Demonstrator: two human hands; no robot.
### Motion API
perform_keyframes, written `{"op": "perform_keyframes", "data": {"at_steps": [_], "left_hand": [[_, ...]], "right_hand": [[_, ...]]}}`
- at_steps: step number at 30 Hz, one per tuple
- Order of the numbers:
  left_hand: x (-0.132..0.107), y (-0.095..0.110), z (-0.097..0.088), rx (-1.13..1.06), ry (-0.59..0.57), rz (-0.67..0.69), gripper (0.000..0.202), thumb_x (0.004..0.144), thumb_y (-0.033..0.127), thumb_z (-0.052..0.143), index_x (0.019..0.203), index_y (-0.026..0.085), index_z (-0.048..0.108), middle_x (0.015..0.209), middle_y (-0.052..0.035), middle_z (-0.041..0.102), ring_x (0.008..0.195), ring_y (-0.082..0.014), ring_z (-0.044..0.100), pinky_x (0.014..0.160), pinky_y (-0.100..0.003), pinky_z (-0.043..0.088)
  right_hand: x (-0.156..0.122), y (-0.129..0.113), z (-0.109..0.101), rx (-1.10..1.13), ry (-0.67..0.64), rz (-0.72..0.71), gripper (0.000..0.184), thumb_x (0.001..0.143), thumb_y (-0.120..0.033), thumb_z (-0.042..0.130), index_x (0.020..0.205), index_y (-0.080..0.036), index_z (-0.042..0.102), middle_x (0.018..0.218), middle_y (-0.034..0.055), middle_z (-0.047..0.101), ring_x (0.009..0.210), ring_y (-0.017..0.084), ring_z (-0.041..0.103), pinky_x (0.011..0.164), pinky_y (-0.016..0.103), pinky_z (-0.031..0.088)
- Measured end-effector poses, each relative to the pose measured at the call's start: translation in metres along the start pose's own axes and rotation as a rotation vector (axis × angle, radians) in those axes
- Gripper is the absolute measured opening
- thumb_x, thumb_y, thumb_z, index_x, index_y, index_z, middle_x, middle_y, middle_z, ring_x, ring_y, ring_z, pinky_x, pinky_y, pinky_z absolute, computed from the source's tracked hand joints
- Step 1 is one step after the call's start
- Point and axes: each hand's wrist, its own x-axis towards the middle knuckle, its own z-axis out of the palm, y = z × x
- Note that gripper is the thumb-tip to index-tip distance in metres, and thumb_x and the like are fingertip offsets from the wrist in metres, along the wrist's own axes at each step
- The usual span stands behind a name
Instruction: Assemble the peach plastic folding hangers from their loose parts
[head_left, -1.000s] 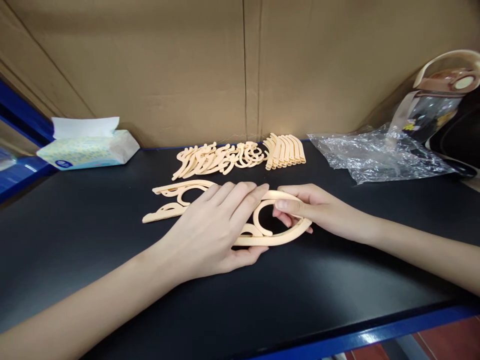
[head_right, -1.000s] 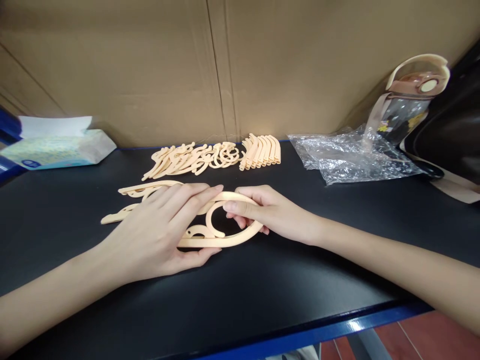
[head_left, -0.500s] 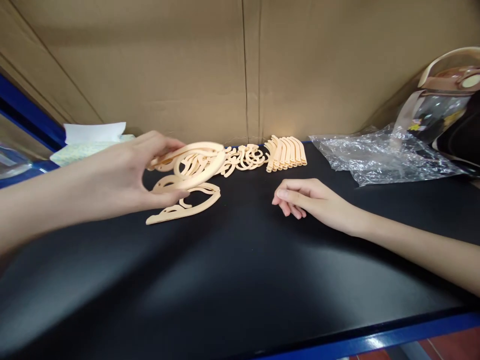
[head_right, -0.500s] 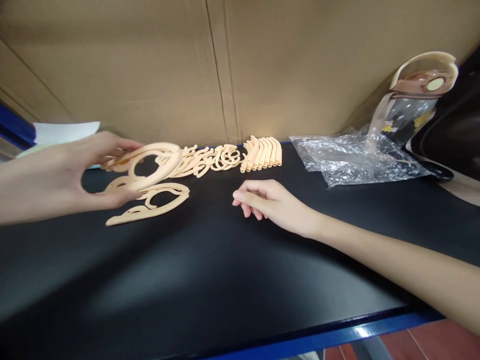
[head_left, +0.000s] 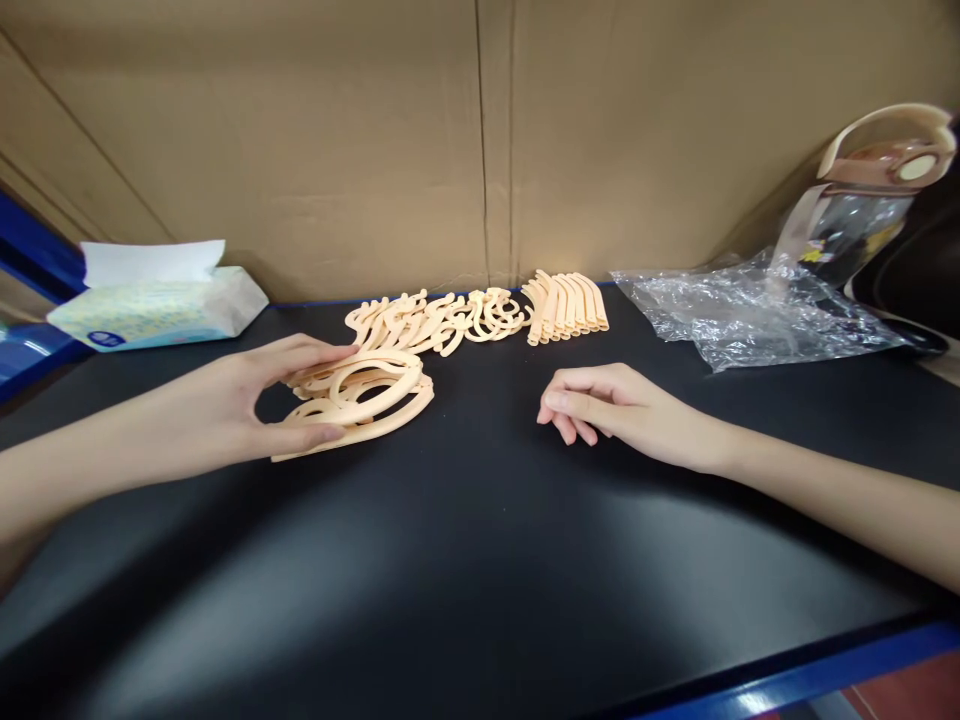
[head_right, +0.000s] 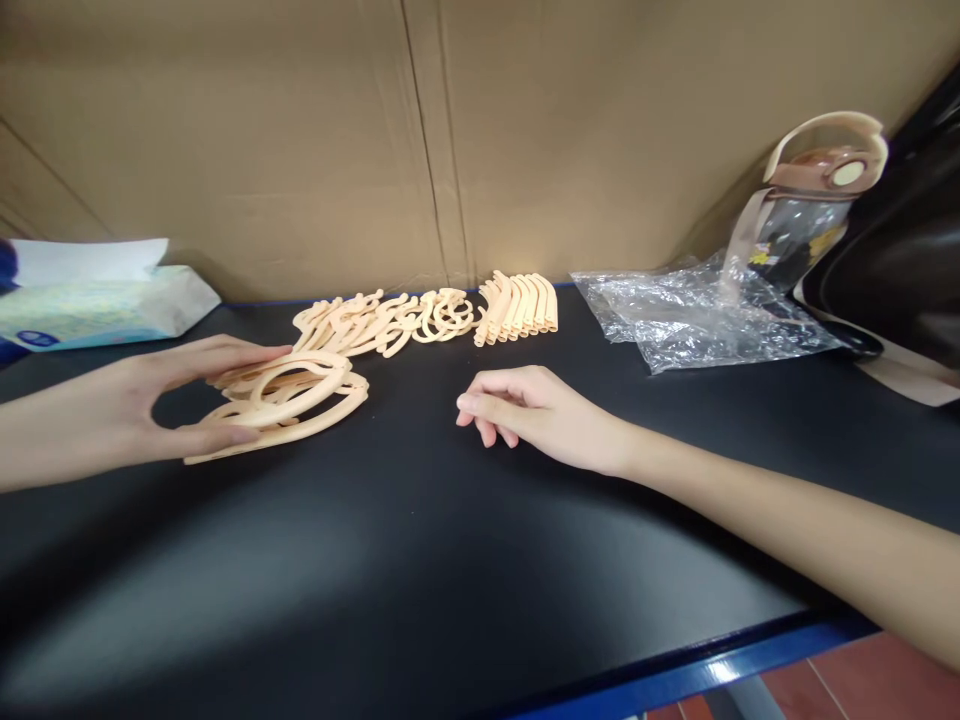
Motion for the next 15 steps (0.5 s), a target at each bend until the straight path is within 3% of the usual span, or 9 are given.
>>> {"op": "perform_keyframes", "data": {"at_steps": [8,10,15], "left_hand": [[-0.001,0.008,0.006,-0.020,-0.016,0.029,0.084,0.068,0.070,0.061,0.137,0.023,0.050,0.129,-0.0015,0.061,0.110,-0.0258,0.061,0.093,-0.030,0.049],[-0.003,0.017,0.005,-0.022,-0.024,0.017,0.068,0.081,0.057,0.055,0.138,0.020,0.049,0.129,-0.0026,0.061,0.113,-0.0240,0.059,0.095,-0.028,0.047],[-0.007,0.027,0.004,-0.014,-0.030,0.038,0.067,0.082,0.055,0.056,0.140,0.020,0.048,0.133,-0.0027,0.057,0.116,-0.0243,0.057,0.093,-0.024,0.044]], "right_hand": [[-0.001,-0.001,0.000,-0.028,-0.014,0.018,0.034,0.095,-0.046,0.051,0.085,-0.017,0.065,0.069,-0.0011,0.058,0.061,0.009,0.050,0.056,0.023,0.040],[-0.001,-0.001,0.000,-0.025,-0.017,0.022,0.033,0.095,-0.046,0.051,0.085,-0.017,0.064,0.069,-0.0012,0.058,0.062,0.009,0.050,0.056,0.023,0.040],[-0.001,-0.001,0.000,-0.034,-0.023,0.031,0.032,0.095,-0.045,0.052,0.085,-0.017,0.064,0.069,-0.0010,0.058,0.062,0.010,0.051,0.057,0.023,0.041]]}}
